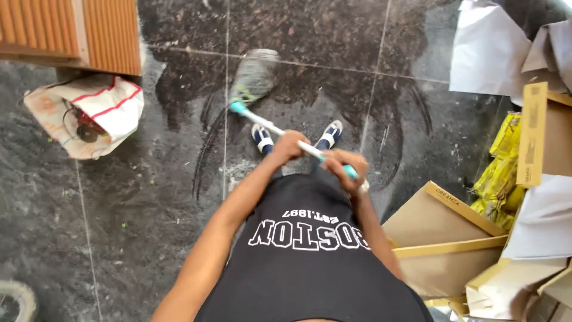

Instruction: Mopping a dark tiled floor with a wet mop.

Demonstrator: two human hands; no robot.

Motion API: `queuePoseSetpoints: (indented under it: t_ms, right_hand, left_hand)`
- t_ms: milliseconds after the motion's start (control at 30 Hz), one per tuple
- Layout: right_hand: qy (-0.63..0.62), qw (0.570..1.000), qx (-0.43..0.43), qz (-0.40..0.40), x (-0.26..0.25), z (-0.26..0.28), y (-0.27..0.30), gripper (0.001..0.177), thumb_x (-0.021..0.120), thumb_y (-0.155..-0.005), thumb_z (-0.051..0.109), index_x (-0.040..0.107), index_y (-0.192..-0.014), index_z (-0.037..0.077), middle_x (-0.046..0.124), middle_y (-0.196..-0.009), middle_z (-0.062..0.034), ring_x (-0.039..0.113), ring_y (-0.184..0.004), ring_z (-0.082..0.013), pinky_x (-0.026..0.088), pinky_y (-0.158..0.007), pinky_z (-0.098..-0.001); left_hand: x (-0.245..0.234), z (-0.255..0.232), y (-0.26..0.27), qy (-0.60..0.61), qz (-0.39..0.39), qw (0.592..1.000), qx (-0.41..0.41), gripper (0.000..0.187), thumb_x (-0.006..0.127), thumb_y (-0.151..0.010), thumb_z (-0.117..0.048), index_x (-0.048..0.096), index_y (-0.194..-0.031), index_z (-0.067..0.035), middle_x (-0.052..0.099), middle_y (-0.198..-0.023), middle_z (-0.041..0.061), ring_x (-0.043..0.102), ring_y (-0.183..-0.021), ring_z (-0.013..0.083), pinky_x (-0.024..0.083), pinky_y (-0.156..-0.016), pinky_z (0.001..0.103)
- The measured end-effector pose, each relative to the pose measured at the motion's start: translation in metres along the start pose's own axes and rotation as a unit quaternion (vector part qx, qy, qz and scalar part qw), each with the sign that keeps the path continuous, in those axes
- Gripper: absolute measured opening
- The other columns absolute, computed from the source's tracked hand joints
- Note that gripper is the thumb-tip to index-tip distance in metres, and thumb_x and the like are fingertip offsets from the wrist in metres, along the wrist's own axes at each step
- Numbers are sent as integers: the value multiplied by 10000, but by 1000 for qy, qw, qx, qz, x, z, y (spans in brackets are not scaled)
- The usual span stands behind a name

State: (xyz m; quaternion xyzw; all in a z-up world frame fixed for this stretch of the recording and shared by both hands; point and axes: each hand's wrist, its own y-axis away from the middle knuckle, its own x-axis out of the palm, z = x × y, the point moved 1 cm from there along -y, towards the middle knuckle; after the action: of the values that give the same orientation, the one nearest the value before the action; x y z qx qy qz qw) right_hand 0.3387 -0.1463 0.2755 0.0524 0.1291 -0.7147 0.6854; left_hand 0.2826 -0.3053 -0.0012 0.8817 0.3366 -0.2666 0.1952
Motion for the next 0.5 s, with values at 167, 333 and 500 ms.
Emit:
queuePoseSetpoints:
  t_ms: [167, 333, 500]
  right_hand:
    - [-63, 964, 56, 251, 96, -65, -29, 155, 661, -996, 109, 749, -992, -19, 703, -786, -71, 630, -660, -110, 515, -632, -280]
    - [-93, 958, 0, 271, 171, -109, -18, 173, 670, -1008, 112, 724, -965, -46, 683, -788, -55, 604, -714, -106, 500, -662, -286]
    - [-97, 962, 47, 252, 107, -80, -11, 191, 635, -1006, 120, 688, -943, -52, 633, -735, -39, 567, -656, -80, 462, -614, -279]
  left_hand:
    - [-62, 60, 97, 57, -198, 938, -277, 407, 777, -893, -402, 644, -741, -49, 671, -781, 204, 661, -770, 402, 495, -709, 532]
    - [-58, 112, 149, -112, -294, 912, -264, 448, 844, -815, -430, 642, -821, -30, 643, -893, 197, 601, -902, 394, 476, -784, 502]
    - [-61, 47, 115, -209, -368, 890, -170, 459, 852, -686, -512, 694, -790, -94, 657, -881, 147, 586, -918, 352, 437, -773, 507]
